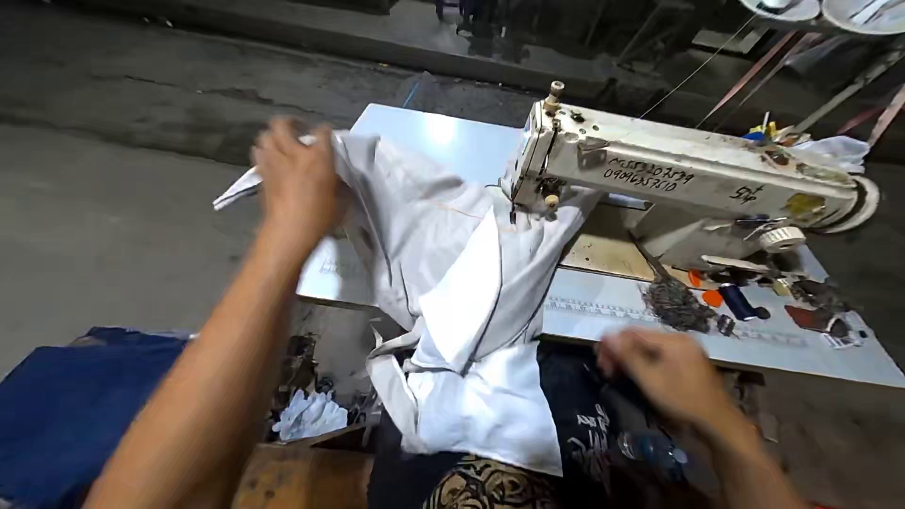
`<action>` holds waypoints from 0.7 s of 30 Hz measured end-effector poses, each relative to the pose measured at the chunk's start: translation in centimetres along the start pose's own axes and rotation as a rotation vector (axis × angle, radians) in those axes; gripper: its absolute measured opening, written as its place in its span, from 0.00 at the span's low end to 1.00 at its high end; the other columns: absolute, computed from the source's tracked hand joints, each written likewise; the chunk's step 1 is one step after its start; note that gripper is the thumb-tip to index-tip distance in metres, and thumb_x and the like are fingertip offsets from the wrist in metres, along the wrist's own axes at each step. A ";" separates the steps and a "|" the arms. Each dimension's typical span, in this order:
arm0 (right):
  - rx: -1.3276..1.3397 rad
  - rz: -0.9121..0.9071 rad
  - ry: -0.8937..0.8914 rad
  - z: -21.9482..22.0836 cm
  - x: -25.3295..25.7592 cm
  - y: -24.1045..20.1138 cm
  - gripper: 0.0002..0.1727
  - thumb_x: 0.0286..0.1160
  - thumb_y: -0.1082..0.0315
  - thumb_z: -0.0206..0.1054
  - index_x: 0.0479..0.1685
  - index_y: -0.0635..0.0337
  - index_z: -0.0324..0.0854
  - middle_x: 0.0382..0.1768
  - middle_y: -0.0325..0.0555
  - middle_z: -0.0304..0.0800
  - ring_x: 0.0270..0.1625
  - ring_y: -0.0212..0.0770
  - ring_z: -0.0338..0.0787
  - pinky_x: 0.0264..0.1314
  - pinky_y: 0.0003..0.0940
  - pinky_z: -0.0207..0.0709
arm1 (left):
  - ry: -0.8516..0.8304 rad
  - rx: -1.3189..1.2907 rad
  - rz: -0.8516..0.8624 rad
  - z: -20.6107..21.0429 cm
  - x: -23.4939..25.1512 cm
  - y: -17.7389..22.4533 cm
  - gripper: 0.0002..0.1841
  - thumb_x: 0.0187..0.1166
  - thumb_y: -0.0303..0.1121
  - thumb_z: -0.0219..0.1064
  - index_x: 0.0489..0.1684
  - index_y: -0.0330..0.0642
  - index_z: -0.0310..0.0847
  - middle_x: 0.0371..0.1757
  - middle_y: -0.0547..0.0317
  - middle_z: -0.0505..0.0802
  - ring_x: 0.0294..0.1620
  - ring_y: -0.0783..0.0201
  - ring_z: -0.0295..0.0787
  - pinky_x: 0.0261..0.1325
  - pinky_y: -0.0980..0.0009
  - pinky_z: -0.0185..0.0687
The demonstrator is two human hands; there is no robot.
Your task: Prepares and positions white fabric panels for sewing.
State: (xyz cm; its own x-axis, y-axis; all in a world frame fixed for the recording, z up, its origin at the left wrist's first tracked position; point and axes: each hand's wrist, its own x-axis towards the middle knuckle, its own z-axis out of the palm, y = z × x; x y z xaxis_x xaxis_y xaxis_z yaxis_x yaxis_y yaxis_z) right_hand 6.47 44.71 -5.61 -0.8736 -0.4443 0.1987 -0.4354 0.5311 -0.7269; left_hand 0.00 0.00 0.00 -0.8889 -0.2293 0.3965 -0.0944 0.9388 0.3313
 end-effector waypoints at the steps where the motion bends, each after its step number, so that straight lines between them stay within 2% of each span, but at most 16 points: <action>1: -0.025 0.157 0.104 -1.0 3.6 1.8 0.19 0.86 0.60 0.60 0.44 0.69 0.88 0.32 0.50 0.92 0.33 0.38 0.92 0.40 0.40 0.89 | -0.052 -0.033 0.080 1.5 -1.6 2.3 0.37 0.63 0.25 0.80 0.79 0.33 0.74 0.79 0.16 0.70 0.72 0.14 0.70 0.65 0.19 0.67; 3: 0.065 0.441 0.185 -1.8 10.7 5.9 0.29 0.89 0.50 0.59 0.71 0.69 0.77 0.50 0.63 0.91 0.46 0.54 0.94 0.52 0.55 0.88 | -0.222 -0.172 0.210 5.7 -5.4 6.8 0.29 0.76 0.34 0.73 0.79 0.42 0.77 0.78 0.36 0.79 0.68 0.37 0.84 0.64 0.36 0.82; 5: 0.101 0.596 0.307 -0.7 16.8 8.6 0.37 0.82 0.40 0.64 0.80 0.59 0.70 0.58 0.62 0.87 0.54 0.56 0.90 0.57 0.58 0.84 | -0.469 -0.404 0.218 9.4 -8.5 10.1 0.29 0.75 0.34 0.70 0.80 0.46 0.76 0.77 0.47 0.82 0.67 0.49 0.86 0.65 0.42 0.84; 6: 0.056 0.610 0.347 -0.2 19.1 9.3 0.41 0.77 0.41 0.69 0.81 0.61 0.70 0.66 0.65 0.84 0.67 0.60 0.86 0.70 0.62 0.77 | -0.539 -0.488 0.235 11.0 -9.5 11.2 0.28 0.75 0.35 0.68 0.79 0.46 0.77 0.74 0.47 0.85 0.66 0.49 0.87 0.65 0.42 0.83; 7: -0.013 0.575 0.358 0.4 20.7 10.0 0.41 0.76 0.44 0.72 0.79 0.67 0.71 0.71 0.70 0.80 0.75 0.65 0.80 0.78 0.66 0.70 | -0.545 -0.525 0.276 12.2 -10.4 11.8 0.27 0.79 0.40 0.64 0.79 0.49 0.79 0.68 0.48 0.90 0.63 0.49 0.89 0.65 0.41 0.80; 8: -0.067 0.538 0.351 1.0 21.4 10.3 0.36 0.77 0.50 0.72 0.74 0.72 0.74 0.69 0.74 0.80 0.75 0.69 0.78 0.77 0.70 0.68 | -0.530 -0.514 0.309 13.3 -11.1 11.9 0.27 0.84 0.51 0.59 0.81 0.56 0.77 0.62 0.53 0.94 0.61 0.51 0.90 0.67 0.43 0.79; 9: -0.094 0.505 0.340 1.4 21.1 10.0 0.29 0.80 0.54 0.69 0.66 0.74 0.79 0.63 0.76 0.83 0.69 0.72 0.81 0.71 0.72 0.71 | -0.526 -0.499 0.315 13.7 -11.6 11.7 0.29 0.86 0.59 0.54 0.83 0.59 0.76 0.58 0.56 0.95 0.59 0.53 0.90 0.66 0.43 0.78; 10: -0.121 0.473 0.298 1.5 19.7 9.2 0.24 0.84 0.57 0.65 0.60 0.74 0.82 0.56 0.75 0.86 0.60 0.72 0.85 0.63 0.73 0.74 | -0.536 -0.501 0.314 13.6 -11.9 11.2 0.30 0.86 0.61 0.52 0.83 0.60 0.76 0.53 0.57 0.95 0.54 0.54 0.90 0.62 0.44 0.78; 11: -0.162 0.428 0.245 1.4 17.7 8.4 0.20 0.84 0.60 0.62 0.53 0.73 0.85 0.47 0.73 0.88 0.51 0.69 0.88 0.55 0.72 0.76 | -0.561 -0.510 0.320 13.2 -12.2 10.6 0.30 0.87 0.60 0.52 0.82 0.58 0.77 0.49 0.56 0.95 0.50 0.55 0.91 0.57 0.45 0.81; 13: -0.310 0.339 0.040 0.5 11.9 6.1 0.17 0.82 0.62 0.60 0.48 0.68 0.88 0.39 0.66 0.91 0.46 0.66 0.91 0.51 0.71 0.78 | -0.677 -0.529 0.344 12.0 -12.4 9.4 0.26 0.87 0.55 0.57 0.78 0.55 0.81 0.44 0.53 0.95 0.43 0.54 0.91 0.51 0.45 0.83; 15: -0.341 0.236 -0.207 -0.2 5.2 3.2 0.15 0.78 0.61 0.64 0.44 0.64 0.91 0.32 0.60 0.92 0.38 0.62 0.92 0.41 0.69 0.81 | -0.844 -0.546 0.372 10.4 -11.6 8.5 0.21 0.86 0.49 0.61 0.71 0.53 0.86 0.40 0.53 0.94 0.38 0.55 0.91 0.47 0.45 0.85; 16: -0.291 0.108 -0.331 -0.5 2.4 2.3 0.13 0.75 0.61 0.67 0.37 0.63 0.90 0.29 0.55 0.91 0.33 0.56 0.93 0.36 0.62 0.84 | -0.879 -0.551 0.388 9.6 -10.6 8.5 0.18 0.86 0.46 0.61 0.64 0.52 0.90 0.40 0.54 0.95 0.39 0.57 0.91 0.48 0.47 0.86; 17: -0.198 -0.017 -0.484 -0.9 0.6 1.6 0.14 0.75 0.60 0.70 0.31 0.64 0.88 0.28 0.53 0.91 0.34 0.52 0.93 0.38 0.57 0.86 | -0.838 -0.567 0.407 8.9 -9.6 9.0 0.16 0.86 0.45 0.62 0.56 0.49 0.93 0.43 0.55 0.95 0.43 0.58 0.92 0.51 0.49 0.87; 18: -0.103 -0.105 -0.659 -1.0 -0.3 0.9 0.17 0.77 0.59 0.70 0.27 0.66 0.87 0.29 0.55 0.90 0.37 0.54 0.93 0.43 0.58 0.86 | -0.736 -0.595 0.424 8.8 -8.7 10.3 0.17 0.86 0.46 0.62 0.54 0.47 0.93 0.46 0.55 0.95 0.48 0.59 0.92 0.55 0.51 0.87; 20: 0.021 -0.216 -0.924 -1.1 0.0 -0.6 0.21 0.80 0.56 0.67 0.29 0.68 0.87 0.30 0.59 0.90 0.39 0.60 0.93 0.47 0.63 0.83 | -0.568 -0.649 0.449 10.2 -7.3 15.0 0.26 0.80 0.56 0.67 0.68 0.49 0.87 0.59 0.52 0.93 0.61 0.56 0.88 0.65 0.50 0.83; 21: 0.055 -0.276 -0.958 -1.5 0.5 -1.1 0.22 0.80 0.54 0.67 0.33 0.67 0.90 0.32 0.58 0.93 0.40 0.58 0.94 0.48 0.62 0.85 | -0.563 -0.614 0.472 11.6 -7.0 17.8 0.36 0.75 0.62 0.69 0.79 0.52 0.79 0.69 0.48 0.88 0.68 0.51 0.85 0.68 0.47 0.82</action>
State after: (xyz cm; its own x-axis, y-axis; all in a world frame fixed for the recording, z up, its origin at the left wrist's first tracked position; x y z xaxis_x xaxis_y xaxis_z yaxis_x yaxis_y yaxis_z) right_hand 6.13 45.00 -3.70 -0.1887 -0.9543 -0.2317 -0.5648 0.2985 -0.7693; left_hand -0.65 21.31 -6.77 -0.8754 0.4458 0.1871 0.4380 0.5675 0.6972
